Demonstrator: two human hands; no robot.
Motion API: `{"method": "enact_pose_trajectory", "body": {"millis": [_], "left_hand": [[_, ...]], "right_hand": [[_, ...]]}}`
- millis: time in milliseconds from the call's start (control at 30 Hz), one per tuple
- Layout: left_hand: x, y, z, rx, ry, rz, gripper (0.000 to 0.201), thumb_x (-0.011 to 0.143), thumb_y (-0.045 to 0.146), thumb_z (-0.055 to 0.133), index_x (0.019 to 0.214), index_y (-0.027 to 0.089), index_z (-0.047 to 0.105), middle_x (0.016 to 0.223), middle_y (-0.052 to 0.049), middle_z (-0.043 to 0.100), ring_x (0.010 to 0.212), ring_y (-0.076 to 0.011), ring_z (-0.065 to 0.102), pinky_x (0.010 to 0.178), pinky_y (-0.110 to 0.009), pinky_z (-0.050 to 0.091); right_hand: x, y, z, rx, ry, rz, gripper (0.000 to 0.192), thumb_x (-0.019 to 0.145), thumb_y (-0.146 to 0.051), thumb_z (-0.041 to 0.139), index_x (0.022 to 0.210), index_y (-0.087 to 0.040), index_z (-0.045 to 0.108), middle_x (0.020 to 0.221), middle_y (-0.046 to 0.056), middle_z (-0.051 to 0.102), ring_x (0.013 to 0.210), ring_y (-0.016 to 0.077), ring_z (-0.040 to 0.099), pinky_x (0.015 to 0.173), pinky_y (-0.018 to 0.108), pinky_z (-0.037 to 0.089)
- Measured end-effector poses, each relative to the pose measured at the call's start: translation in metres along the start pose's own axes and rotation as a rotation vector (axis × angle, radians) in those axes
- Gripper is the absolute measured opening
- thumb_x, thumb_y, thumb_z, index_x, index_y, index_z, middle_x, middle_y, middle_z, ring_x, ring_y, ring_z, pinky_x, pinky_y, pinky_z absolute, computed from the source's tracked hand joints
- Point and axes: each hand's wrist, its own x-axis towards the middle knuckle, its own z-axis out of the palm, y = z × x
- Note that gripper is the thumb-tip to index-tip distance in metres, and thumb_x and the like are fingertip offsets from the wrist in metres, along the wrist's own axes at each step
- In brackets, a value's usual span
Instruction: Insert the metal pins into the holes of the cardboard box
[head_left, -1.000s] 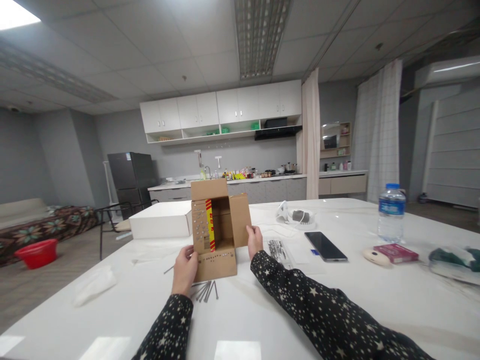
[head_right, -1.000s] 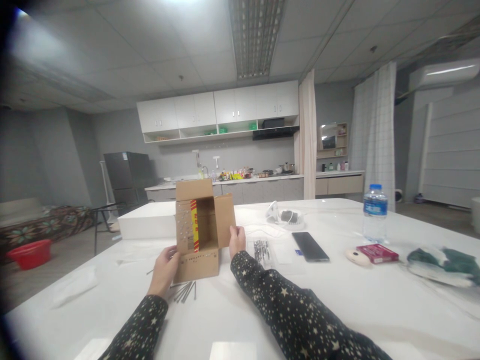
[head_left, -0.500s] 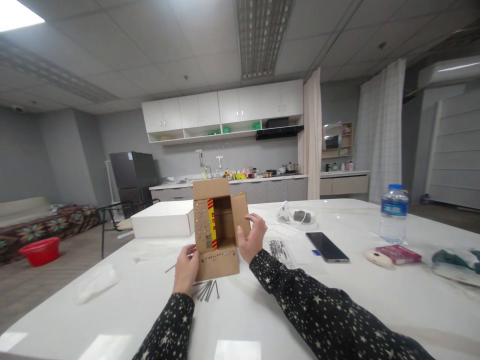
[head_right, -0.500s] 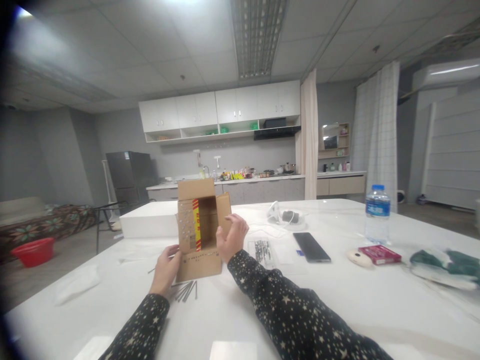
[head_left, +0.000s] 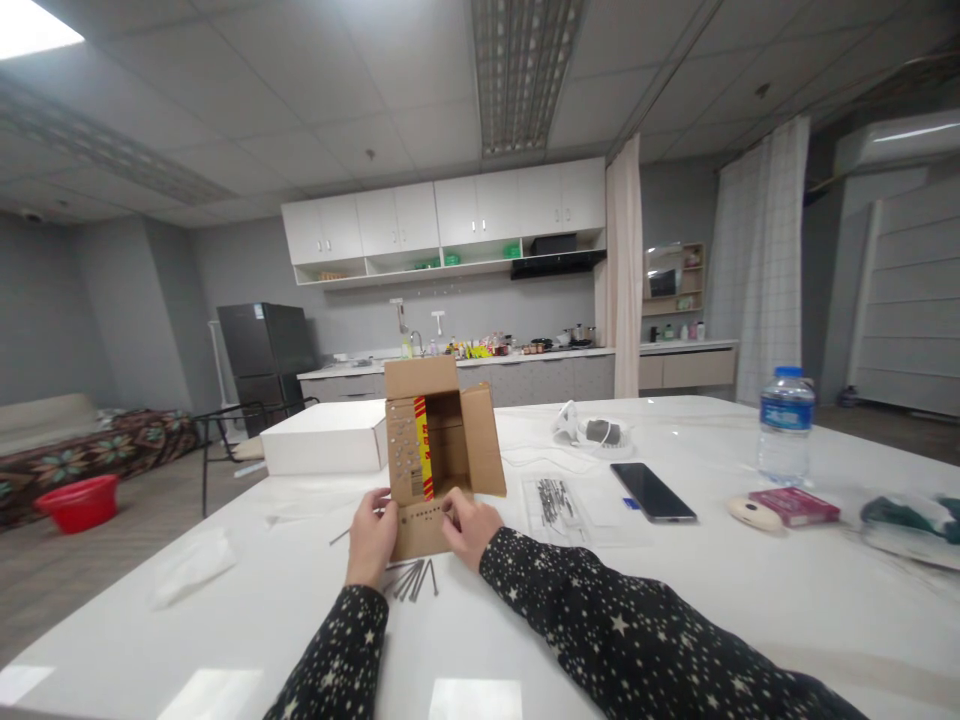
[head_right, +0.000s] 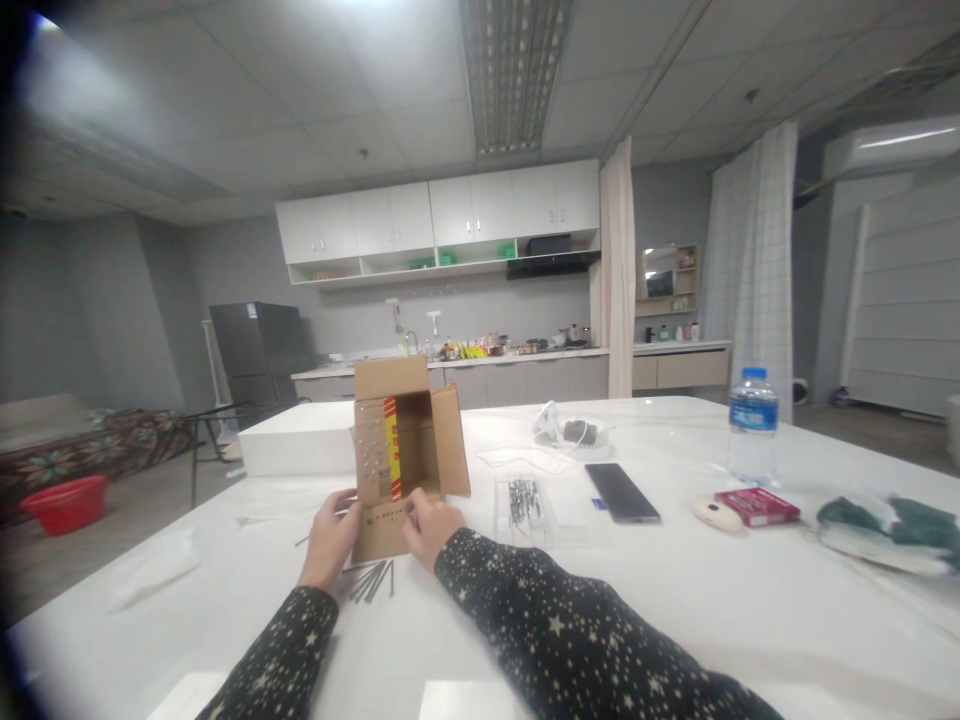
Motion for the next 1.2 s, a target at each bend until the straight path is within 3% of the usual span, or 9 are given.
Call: {"method": "enact_pose_trajectory", "body": {"millis": [133, 400, 1200], "left_hand": [[-0.001, 0.002, -0.001, 0.01, -0.01, -0.011, 0.034, 0.072, 0.029, 0.05, 0.101, 0.014, 0.059, 0.094, -0.011, 0.067, 0.078, -0.0206, 0.064, 0.071, -0.033, 0.05], [0.001, -0.002, 0.0, 0.015, -0.019, -0.009, 0.035, 0.074, 0.03, 0.049, 0.103, 0.015, 0.058, 0.095, -0.011, 0.066, 0.079, -0.0207, 0.063, 0.072, -0.033, 0.049], [-0.001, 0.003, -0.001, 0.011, -0.019, -0.027, 0.033, 0.074, 0.029, 0.049, 0.102, 0.015, 0.058, 0.095, -0.01, 0.066, 0.078, -0.0194, 0.063, 0.071, -0.031, 0.049]], "right_hand": [[0.002, 0.006, -0.001, 0.063, -0.045, 0.179, 0.013, 0.081, -0.023, 0.05, 0.094, -0.022, 0.052, 0.059, -0.004, 0.053, 0.058, 0.0121, 0.051, 0.053, 0.022, 0.022], [0.004, 0.01, 0.007, 0.091, -0.029, 0.279, 0.016, 0.082, -0.025, 0.05, 0.098, -0.023, 0.053, 0.064, -0.003, 0.055, 0.063, 0.013, 0.051, 0.053, 0.023, 0.02], [0.006, 0.013, 0.007, 0.093, -0.033, 0.31, 0.017, 0.086, -0.024, 0.048, 0.1, -0.018, 0.057, 0.071, 0.002, 0.061, 0.067, 0.0148, 0.054, 0.058, 0.025, 0.027]]}}
